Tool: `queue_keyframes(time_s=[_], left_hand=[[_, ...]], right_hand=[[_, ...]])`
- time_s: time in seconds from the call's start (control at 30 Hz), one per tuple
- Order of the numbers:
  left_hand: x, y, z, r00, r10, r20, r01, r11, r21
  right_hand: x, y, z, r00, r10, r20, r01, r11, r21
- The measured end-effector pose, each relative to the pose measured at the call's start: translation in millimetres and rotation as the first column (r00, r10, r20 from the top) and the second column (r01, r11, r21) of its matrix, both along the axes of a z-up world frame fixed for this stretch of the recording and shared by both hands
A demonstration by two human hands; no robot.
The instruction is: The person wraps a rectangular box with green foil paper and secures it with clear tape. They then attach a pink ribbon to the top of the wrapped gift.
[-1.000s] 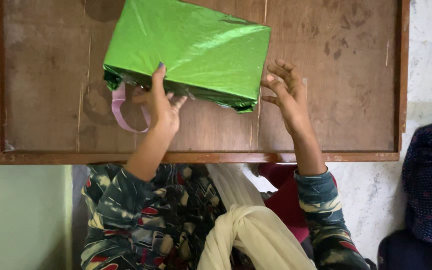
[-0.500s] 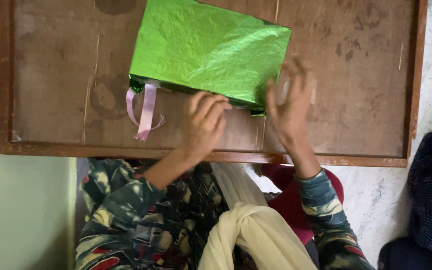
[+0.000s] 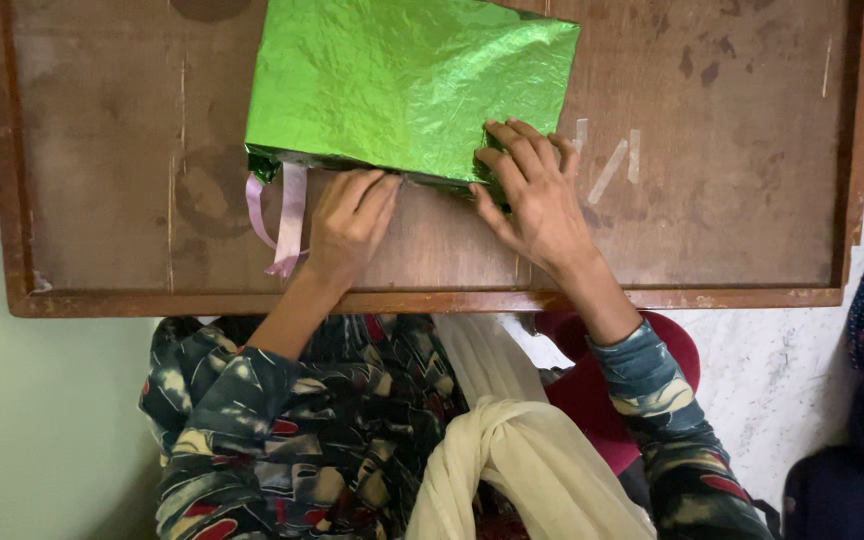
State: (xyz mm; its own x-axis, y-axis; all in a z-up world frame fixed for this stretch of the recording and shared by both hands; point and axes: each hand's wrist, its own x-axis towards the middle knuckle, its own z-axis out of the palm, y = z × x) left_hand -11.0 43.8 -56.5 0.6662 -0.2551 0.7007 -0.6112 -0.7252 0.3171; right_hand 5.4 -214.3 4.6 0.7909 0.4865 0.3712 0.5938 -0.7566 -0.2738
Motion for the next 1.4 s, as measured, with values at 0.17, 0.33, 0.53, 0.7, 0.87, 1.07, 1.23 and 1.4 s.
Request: queue_keyframes(time_s=[0.17, 0.33, 0.53, 0.7, 0.87, 1.07, 1.23, 1.4], left_hand=[[4.3, -7.3, -3.5, 0.999, 0.045, 0.013, -0.045, 0.999, 0.013], [9.3, -8.2, -3.8, 0.998, 0.034, 0.053, -0.039, 0.995, 0.089], [2.2, -6.9, -12.0, 0.992, -0.007, -0.127, 0.015, 0.998, 0.061], [-11.8, -7.9, -22.0, 0.958, -0.079, -0.277, 0.108, 0.990, 0.091], [-21.2, -22.5, -27.6, 0.938, -0.114, -0.328, 0.160, 0.980, 0.119], [-28.5, -29.6, -26.6, 0.900, -0.178, -0.398, 0.207, 0.978, 0.029], [-32.5, -28.7, -30.2, 0.897, -0.173, -0.408, 0.210, 0.977, 0.046], [-34.0, -29.4, -32.2, 0.893, -0.160, -0.422, 0.230, 0.966, 0.120]], right_hand=[[-0.4, -0.5, -1.8, 1.000, 0.007, 0.013, -0.007, 1.000, -0.011], [-1.8, -1.1, 0.4, 1.000, 0.007, 0.006, -0.007, 1.000, 0.004], [-3.2, 1.8, 1.5, 1.000, -0.006, -0.011, 0.006, 1.000, 0.008], [-3.3, 3.8, 0.8, 1.000, -0.020, -0.021, 0.020, 1.000, 0.007], [-3.5, 4.9, 1.5, 0.999, -0.027, -0.022, 0.027, 1.000, 0.003], [-3.9, 3.9, 1.8, 1.000, -0.019, -0.023, 0.019, 1.000, 0.000], [-4.1, 4.8, 0.9, 0.999, -0.025, -0.027, 0.025, 1.000, 0.004], [-3.6, 4.8, 0.4, 0.998, -0.030, -0.047, 0.031, 0.999, 0.010]])
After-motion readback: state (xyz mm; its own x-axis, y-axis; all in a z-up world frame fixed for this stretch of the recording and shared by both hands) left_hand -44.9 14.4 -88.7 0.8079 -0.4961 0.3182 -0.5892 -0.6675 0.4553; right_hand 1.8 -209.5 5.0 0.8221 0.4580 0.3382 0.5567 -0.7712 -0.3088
